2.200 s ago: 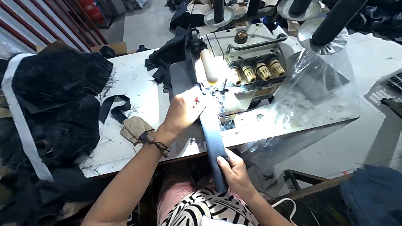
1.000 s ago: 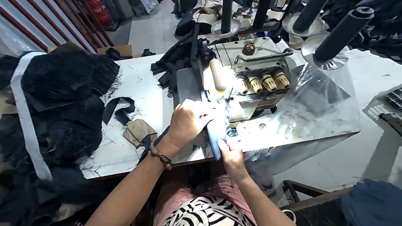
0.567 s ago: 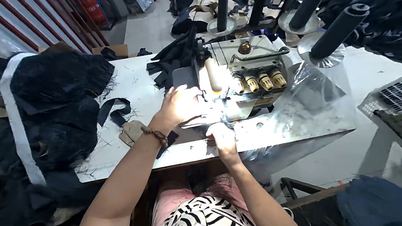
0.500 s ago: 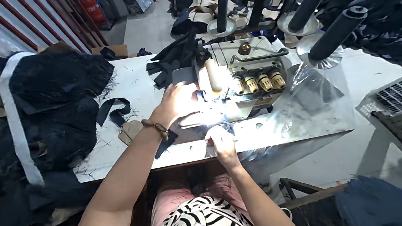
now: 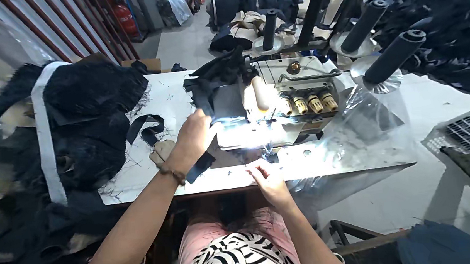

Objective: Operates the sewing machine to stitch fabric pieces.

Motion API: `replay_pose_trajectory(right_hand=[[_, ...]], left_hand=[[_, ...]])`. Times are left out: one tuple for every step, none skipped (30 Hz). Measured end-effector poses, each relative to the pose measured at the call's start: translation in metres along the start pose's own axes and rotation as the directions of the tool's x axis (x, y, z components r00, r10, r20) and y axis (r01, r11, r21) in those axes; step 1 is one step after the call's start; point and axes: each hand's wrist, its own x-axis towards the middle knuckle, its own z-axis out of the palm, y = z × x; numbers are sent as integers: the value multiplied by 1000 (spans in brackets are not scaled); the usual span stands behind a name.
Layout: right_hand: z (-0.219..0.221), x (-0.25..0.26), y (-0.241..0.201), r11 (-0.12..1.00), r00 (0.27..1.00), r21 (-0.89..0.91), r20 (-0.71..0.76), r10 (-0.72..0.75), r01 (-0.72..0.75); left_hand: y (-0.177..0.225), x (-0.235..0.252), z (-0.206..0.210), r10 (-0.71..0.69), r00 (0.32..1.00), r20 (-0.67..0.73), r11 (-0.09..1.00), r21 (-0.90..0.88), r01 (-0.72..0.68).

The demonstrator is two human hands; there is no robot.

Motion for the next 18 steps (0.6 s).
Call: replay_pose_trajectory(right_hand=[[3,1,-3,996,997,66,50,62,-66],[5,4,-6,983,988,134,102,116,-129],[8,7,-6,962,977,203,150,151,-180],[12,9,-6,934,966,276,188,177,-225],[15,11,-6,893,958,362,203,204,-267],[18,12,-6,838,954,459,189,232,-295],[18,12,-7,777,952,549,162,261,-307],[16,13,-6,711,950,637,121,288,-297],[12,16,-6,655,941,702,68,332,-281],[6,20,-7,598,921,756,16,390,-266],[-1,26,-9,553,886,795,-42,461,-250],[-8,31,-9,525,846,820,-100,524,-228],[-15,36,-9,508,814,836,-141,564,-207],[-21,40,-8,499,798,844,-157,582,-198],[-24,43,-8,486,794,853,-159,587,-188],[-26,45,-9,481,803,858,-156,575,-178],[-26,43,-9,485,822,857,-144,551,-175],[-25,39,-9,502,847,846,-126,517,-180]], left_hand=[[2,-19,-1,34,999,0,998,45,-34],[5,-36,1,94,995,-12,993,78,-93],[9,-53,4,162,987,-15,983,87,-160],[16,-69,9,226,974,3,971,75,-226],[25,-84,16,279,960,35,959,43,-280],[35,-95,26,334,942,40,942,5,-335],[44,-104,35,379,925,22,925,-27,-378],[49,-108,44,409,912,-2,911,-46,-409],[52,-107,51,429,903,-29,902,-44,-430],[52,-104,56,434,899,-56,899,-39,-437],[50,-99,61,429,900,-80,901,-40,-433],[47,-94,65,416,904,-95,906,-42,-422],[44,-89,68,407,907,-110,910,-31,-412],[41,-84,69,405,906,-125,912,-16,-410],[38,-80,70,402,906,-131,914,-8,-406],[36,-79,70,388,913,-124,919,-20,-393],[34,-79,69,357,928,-106,929,-62,-365],[31,-81,64,304,950,-72,942,-128,-312]])
